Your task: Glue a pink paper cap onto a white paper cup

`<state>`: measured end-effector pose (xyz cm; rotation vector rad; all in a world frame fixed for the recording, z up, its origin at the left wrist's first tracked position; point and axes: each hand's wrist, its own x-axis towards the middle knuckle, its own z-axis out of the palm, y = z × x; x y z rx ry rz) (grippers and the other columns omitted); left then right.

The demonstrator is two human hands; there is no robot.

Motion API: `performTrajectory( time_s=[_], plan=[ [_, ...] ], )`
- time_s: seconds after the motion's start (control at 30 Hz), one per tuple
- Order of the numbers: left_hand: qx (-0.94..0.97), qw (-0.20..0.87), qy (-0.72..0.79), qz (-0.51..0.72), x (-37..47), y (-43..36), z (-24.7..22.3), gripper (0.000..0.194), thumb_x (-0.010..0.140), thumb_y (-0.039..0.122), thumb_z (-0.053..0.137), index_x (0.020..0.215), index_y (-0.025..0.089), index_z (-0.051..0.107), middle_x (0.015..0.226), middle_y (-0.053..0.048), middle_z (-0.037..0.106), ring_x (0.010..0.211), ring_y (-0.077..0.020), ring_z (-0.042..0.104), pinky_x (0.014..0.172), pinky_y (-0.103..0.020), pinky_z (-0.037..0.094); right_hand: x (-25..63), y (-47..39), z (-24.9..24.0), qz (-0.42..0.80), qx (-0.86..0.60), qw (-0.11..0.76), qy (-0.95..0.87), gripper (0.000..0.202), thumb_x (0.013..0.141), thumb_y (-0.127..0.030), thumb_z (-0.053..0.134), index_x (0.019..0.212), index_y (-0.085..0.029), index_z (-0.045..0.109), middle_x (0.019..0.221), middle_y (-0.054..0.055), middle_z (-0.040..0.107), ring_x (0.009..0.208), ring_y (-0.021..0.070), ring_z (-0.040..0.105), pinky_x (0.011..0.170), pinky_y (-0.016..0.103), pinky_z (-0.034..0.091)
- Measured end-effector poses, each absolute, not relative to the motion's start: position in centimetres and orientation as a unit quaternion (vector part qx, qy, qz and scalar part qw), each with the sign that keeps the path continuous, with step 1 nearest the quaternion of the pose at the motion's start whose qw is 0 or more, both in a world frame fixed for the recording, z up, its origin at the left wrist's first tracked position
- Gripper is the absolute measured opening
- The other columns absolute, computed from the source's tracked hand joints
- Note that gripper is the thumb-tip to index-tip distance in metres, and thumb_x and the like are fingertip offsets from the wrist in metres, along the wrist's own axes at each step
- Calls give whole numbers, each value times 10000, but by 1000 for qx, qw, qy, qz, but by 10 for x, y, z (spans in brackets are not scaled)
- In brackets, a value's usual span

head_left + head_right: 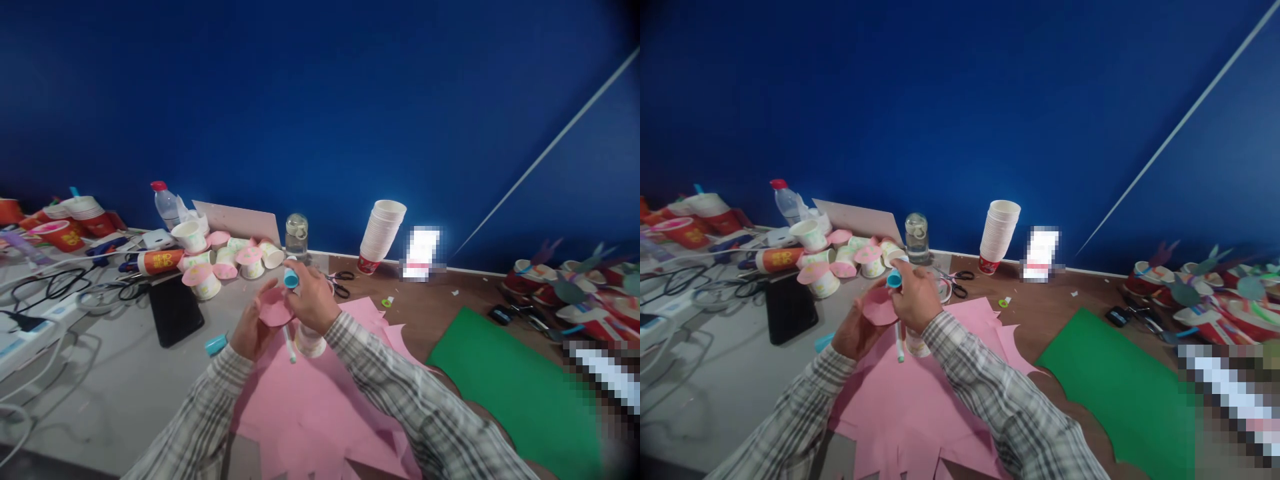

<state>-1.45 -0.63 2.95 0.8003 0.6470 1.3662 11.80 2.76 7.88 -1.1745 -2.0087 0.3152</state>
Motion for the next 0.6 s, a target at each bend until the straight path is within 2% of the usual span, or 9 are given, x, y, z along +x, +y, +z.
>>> performTrajectory(
  time_s=[0.13, 0.23, 0.3, 0.37, 0.47, 0.6],
  plan=[
    [293, 675, 323, 595, -16, -1, 23, 508, 669, 587, 559, 991, 194, 539, 1056, -88, 601, 962, -269, 567, 743, -441, 539, 131, 17, 88, 165, -448, 459, -749, 458, 736, -255, 600, 1176, -234, 473, 931, 26, 659, 884, 201, 595, 844, 351, 455],
    [265, 691, 330, 586, -16, 1, 23, 547, 717, 648, 404, 971, 184, 541, 1026, -100, 619, 947, -276, 576, 736, -469, 537, 149, -5, 96, 200, -412, 535, -710, 379, 779, -308, 559, 1145, -228, 498, 1047, 45, 643, 892, 187, 624, 798, 309, 492],
    [268, 691, 336, 581, -15, 1, 24, 591, 723, 672, 331, 982, 182, 536, 998, -100, 633, 936, -279, 582, 746, -475, 529, 155, -23, 94, 207, -378, 522, -736, 335, 790, -325, 557, 1114, -247, 529, 1081, 38, 655, 940, 187, 630, 792, 295, 505],
    [284, 686, 344, 575, -14, -1, 27, 620, 721, 684, 301, 1001, 180, 530, 960, -99, 647, 927, -279, 587, 763, -472, 518, 154, -37, 86, 179, -353, 495, -773, 320, 790, -310, 558, 1108, -282, 537, 1056, 11, 680, 900, 174, 650, 772, 292, 514],
    [315, 678, 343, 569, -13, -5, 31, 656, 712, 705, 272, 1021, 182, 521, 952, -101, 650, 940, -284, 581, 789, -473, 499, 144, -44, 70, 123, -345, 477, -799, 342, 773, -308, 562, 1113, -314, 524, 895, -29, 711, 768, 161, 652, 724, 301, 503],
    [322, 673, 323, 582, -12, -10, 38, 668, 734, 692, 195, 1020, 186, 525, 995, -101, 636, 962, -284, 572, 822, -481, 479, 132, -41, 58, 84, -344, 421, -835, 333, 762, -328, 536, 1095, -317, 533, 689, -38, 663, 679, 174, 620, 674, 312, 452]
  ],
)
